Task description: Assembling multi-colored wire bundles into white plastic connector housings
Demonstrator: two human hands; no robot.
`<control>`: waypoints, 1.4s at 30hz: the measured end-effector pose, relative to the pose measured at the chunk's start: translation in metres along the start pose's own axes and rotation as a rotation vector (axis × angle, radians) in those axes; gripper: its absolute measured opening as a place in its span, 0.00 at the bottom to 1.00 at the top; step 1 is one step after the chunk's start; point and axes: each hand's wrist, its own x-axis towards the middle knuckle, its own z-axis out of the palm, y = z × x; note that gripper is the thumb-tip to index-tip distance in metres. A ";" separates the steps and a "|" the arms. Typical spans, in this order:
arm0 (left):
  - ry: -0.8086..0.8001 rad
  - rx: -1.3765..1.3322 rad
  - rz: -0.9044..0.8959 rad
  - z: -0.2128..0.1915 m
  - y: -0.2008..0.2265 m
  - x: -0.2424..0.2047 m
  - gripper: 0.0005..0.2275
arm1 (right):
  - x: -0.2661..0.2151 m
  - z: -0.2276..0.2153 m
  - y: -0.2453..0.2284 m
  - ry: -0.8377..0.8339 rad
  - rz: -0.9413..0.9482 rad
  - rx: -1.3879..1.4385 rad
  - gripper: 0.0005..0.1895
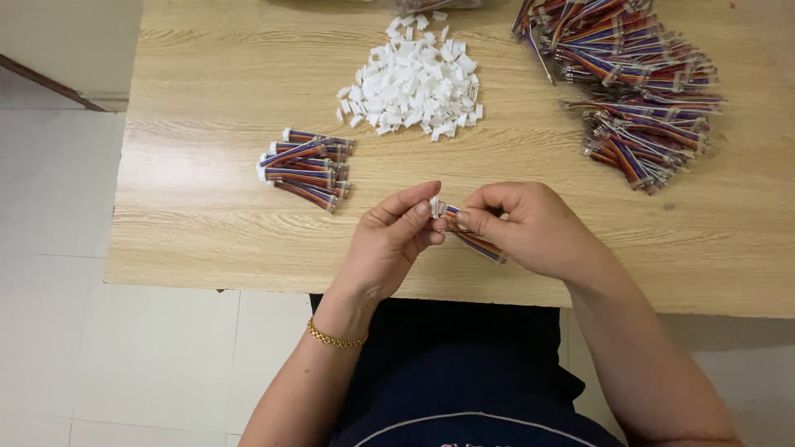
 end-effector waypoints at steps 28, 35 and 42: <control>-0.013 0.022 -0.019 -0.003 0.002 -0.002 0.13 | 0.006 0.000 0.003 -0.033 0.006 -0.106 0.05; -0.021 0.038 -0.015 0.003 0.007 -0.006 0.13 | 0.006 -0.003 -0.005 -0.036 0.029 -0.144 0.05; -0.030 0.080 0.000 0.000 0.003 -0.004 0.13 | 0.005 -0.008 -0.012 -0.049 0.030 -0.226 0.05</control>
